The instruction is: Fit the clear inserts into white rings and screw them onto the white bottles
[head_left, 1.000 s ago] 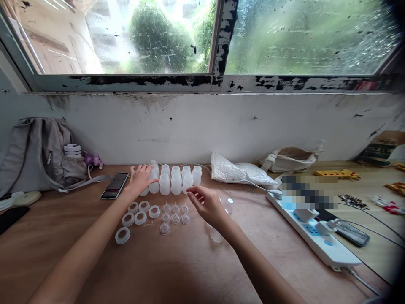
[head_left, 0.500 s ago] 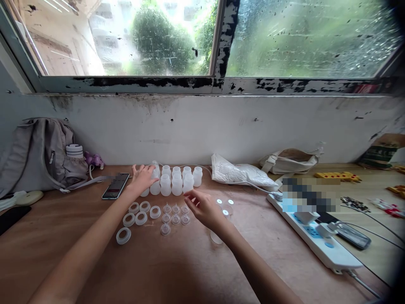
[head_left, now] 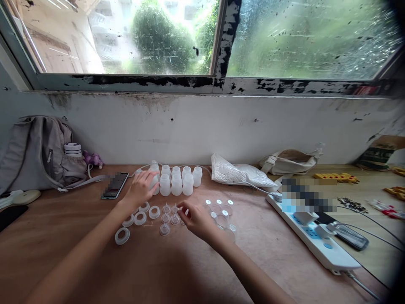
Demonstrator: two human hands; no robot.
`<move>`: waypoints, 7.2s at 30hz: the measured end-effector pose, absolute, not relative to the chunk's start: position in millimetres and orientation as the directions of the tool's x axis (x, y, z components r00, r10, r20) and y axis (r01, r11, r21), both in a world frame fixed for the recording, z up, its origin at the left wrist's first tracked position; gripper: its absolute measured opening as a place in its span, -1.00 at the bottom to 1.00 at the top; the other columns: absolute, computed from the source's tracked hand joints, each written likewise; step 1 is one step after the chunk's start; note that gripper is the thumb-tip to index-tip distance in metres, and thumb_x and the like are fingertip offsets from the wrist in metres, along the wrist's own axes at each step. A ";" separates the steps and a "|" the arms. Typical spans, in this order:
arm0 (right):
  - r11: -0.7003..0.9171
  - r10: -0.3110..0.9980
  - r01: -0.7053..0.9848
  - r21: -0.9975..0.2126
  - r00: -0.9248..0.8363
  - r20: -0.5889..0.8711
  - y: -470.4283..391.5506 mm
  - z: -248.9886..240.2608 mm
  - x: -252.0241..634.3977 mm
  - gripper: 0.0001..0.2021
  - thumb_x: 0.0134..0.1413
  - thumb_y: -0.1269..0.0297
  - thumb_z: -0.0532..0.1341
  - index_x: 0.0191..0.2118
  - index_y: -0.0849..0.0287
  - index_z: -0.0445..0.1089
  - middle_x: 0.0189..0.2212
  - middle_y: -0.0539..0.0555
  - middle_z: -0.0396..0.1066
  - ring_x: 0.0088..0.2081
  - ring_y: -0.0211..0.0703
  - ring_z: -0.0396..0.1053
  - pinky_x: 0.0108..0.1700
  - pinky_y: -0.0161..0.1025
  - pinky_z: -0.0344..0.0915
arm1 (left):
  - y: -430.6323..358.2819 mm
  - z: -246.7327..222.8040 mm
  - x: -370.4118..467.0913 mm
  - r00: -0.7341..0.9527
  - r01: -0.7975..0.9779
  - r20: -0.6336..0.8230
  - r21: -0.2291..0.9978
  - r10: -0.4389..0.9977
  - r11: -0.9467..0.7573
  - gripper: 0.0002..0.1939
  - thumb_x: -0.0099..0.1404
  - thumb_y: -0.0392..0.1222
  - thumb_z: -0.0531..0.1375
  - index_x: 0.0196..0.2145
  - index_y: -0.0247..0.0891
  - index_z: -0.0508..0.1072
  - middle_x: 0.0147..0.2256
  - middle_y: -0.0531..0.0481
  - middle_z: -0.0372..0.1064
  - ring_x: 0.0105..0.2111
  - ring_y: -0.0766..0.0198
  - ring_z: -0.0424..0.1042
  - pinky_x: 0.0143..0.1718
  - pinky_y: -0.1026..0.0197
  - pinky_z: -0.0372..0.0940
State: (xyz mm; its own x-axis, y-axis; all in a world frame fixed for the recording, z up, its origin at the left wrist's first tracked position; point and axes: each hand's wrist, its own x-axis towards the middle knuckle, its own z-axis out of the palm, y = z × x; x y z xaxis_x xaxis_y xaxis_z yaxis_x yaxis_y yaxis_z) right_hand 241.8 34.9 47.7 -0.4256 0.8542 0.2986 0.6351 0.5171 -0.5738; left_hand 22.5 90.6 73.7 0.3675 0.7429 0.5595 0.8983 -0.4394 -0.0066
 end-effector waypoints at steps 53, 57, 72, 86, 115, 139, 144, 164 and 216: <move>0.653 0.755 0.508 -0.561 -0.380 0.535 -12.5 -16.0 238.3 -0.84 0.01 0.19 0.14 -0.34 0.16 0.21 -0.43 0.02 0.19 -0.53 -0.32 0.18 -0.48 -0.35 0.22 | -20.0 -14.3 98.9 0.015 -0.155 0.016 0.988 1.000 -0.013 -0.60 0.09 0.17 0.06 -0.40 -0.26 0.25 -0.52 0.09 0.18 -0.54 0.38 0.17 -0.52 0.36 0.08; 0.636 0.767 0.532 -0.559 -0.362 0.529 -16.3 -9.9 238.0 -0.84 0.00 0.17 0.15 -0.37 0.15 0.23 -0.46 0.01 0.20 -0.55 -0.31 0.18 -0.50 -0.36 0.22 | -19.3 -14.5 98.9 0.022 -0.155 0.028 0.988 0.999 -0.024 -0.63 0.10 0.15 0.07 -0.42 -0.26 0.26 -0.54 0.11 0.14 -0.57 0.41 0.13 -0.55 0.38 0.04; 0.601 0.795 0.413 -0.684 -0.398 0.458 -13.0 -14.2 239.0 -0.86 0.10 0.40 0.02 -0.23 0.10 0.26 -0.36 0.07 0.28 -0.38 -0.22 0.30 -0.34 -0.30 0.28 | -12.8 -16.3 94.8 0.022 -0.307 -0.179 0.935 0.984 0.177 -0.58 0.07 0.18 0.08 -0.34 -0.26 0.35 -0.38 -0.03 0.33 -0.37 0.27 0.33 -0.39 0.29 0.25; 0.544 0.839 0.496 -0.677 -0.294 0.458 -8.4 -15.8 241.5 -0.92 0.08 0.37 0.04 -0.34 0.17 0.27 -0.50 0.02 0.27 -0.51 -0.29 0.25 -0.45 -0.35 0.22 | -10.6 -7.2 90.2 0.140 -0.201 -0.170 0.960 0.975 0.196 -0.63 0.12 0.04 0.11 -0.13 -0.14 0.40 0.03 -0.10 0.16 0.04 0.07 0.14 -0.15 0.22 0.26; 0.328 0.911 0.356 -0.875 -0.364 0.194 -13.1 -11.2 232.5 -0.75 0.06 0.31 0.06 -0.10 0.16 0.21 -0.36 0.06 0.37 -0.45 -0.25 0.31 -0.41 -0.33 0.26 | -19.7 -16.4 79.0 0.234 0.091 0.087 0.990 0.968 -0.111 -0.53 0.10 -0.43 0.00 -0.03 -0.14 0.30 -0.09 -0.09 0.01 -0.17 0.23 0.29 -0.30 0.28 0.34; 0.220 0.959 0.256 -0.941 -0.235 0.160 -2.1 -25.1 204.1 -0.90 -0.03 0.30 0.10 -0.35 0.18 0.23 -0.58 -0.07 0.22 -0.60 -0.35 0.14 -0.59 -0.39 0.13 | -9.7 -22.7 70.3 0.070 0.229 0.173 0.956 0.983 -0.184 -0.72 0.10 -0.37 0.03 -0.24 -0.25 0.42 -0.33 -0.01 0.24 -0.36 0.31 0.34 -0.32 0.28 0.31; 0.215 0.963 0.239 -0.947 -0.215 0.164 -5.2 -17.0 203.9 -0.93 -0.04 0.31 0.09 -0.39 0.18 0.22 -0.58 -0.07 0.22 -0.61 -0.35 0.14 -0.59 -0.38 0.13 | -10.8 -20.4 72.0 0.084 0.210 0.178 0.959 0.980 -0.192 -0.74 0.12 -0.31 0.05 -0.21 -0.26 0.41 -0.30 -0.03 0.26 -0.35 0.29 0.35 -0.33 0.27 0.32; 0.207 0.963 0.265 -0.942 -0.225 0.148 -2.4 -19.8 211.1 -0.76 0.06 0.12 0.04 -0.39 0.19 0.28 -0.62 -0.06 0.23 -0.68 -0.38 0.14 -0.64 -0.39 0.10 | -11.3 -22.5 73.0 0.117 0.196 0.033 0.979 0.993 -0.056 -0.71 0.13 0.01 0.07 -0.37 -0.30 0.33 -0.60 0.08 0.30 -0.71 0.39 0.28 -0.69 0.36 0.19; 0.180 0.942 0.242 -0.953 -0.322 0.096 -8.7 -10.3 212.5 -0.78 0.04 0.13 0.08 -0.35 0.19 0.31 -0.58 -0.04 0.27 -0.62 -0.35 0.19 -0.61 -0.39 0.13 | -19.8 -14.3 74.1 0.134 0.209 0.104 0.969 0.985 -0.131 -0.84 0.19 -0.12 -0.02 -0.48 -0.22 0.16 -0.73 0.22 0.14 -0.75 0.41 0.18 -0.70 0.39 0.07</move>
State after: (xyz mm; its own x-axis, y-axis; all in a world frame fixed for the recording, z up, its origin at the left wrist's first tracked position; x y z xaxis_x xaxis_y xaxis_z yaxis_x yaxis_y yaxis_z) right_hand 212.5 -8.7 -10.3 -0.3219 0.9419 0.0962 0.2419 0.1800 -0.9535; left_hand 74.1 -19.8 -14.3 0.1343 0.9854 0.1043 0.2094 -0.1311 0.9690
